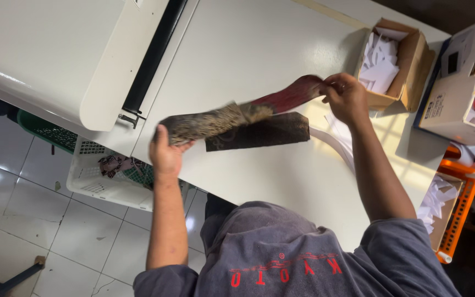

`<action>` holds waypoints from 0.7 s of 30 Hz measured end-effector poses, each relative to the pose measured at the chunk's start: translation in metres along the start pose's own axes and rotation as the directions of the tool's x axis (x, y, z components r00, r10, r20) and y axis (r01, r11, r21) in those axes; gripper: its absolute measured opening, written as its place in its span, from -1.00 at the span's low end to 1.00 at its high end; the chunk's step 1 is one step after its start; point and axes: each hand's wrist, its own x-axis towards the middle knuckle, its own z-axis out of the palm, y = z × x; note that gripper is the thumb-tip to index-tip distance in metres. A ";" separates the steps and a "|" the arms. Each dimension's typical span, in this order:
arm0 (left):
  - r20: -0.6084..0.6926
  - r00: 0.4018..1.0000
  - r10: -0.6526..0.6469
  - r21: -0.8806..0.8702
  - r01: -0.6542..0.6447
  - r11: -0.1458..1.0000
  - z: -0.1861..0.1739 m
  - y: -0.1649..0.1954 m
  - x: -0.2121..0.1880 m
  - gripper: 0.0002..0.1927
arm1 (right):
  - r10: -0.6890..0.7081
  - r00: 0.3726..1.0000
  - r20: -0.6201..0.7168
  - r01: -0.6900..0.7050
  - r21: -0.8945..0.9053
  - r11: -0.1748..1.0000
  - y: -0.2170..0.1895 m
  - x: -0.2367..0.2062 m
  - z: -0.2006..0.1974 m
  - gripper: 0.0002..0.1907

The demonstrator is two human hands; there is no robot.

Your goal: The person assembles decorative items by placing white paper inserts into patterned fabric sleeves and bundling them with a decorative cord. They handle the fabric sleeves and paper pieces one at a time, aligning them on a table and using a paper cutter to trim excess material.

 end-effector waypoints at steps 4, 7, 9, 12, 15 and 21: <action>-0.197 0.980 -0.030 0.003 0.031 1.000 -0.027 0.010 0.052 -0.44 | 0.117 0.986 -0.122 -0.145 -0.259 0.955 0.001 0.054 0.010 -0.83; -0.281 0.959 -0.042 0.110 0.075 0.991 -0.032 -0.001 0.092 -0.45 | -0.028 0.984 -0.177 -0.057 -0.458 0.887 0.008 0.082 0.032 -0.83; -0.340 0.940 -0.008 0.246 0.097 0.964 -0.033 -0.007 0.114 -0.45 | -0.167 0.963 -0.210 0.037 -0.512 0.858 0.013 0.100 0.044 -0.85; -0.408 0.895 0.182 0.579 0.100 0.809 -0.030 -0.010 0.129 -0.48 | -0.061 0.977 -0.206 -0.093 -0.662 0.744 0.017 0.121 0.054 -0.84; -0.231 0.826 0.514 0.926 0.023 0.378 -0.026 -0.019 0.121 -0.37 | -0.443 0.881 -0.168 0.219 -0.684 0.695 0.022 0.126 0.066 -0.56; 0.108 0.985 0.132 0.990 -0.095 -0.103 0.015 -0.058 0.104 -0.09 | -0.103 0.953 0.285 0.296 -0.798 0.525 0.035 0.089 0.126 -0.18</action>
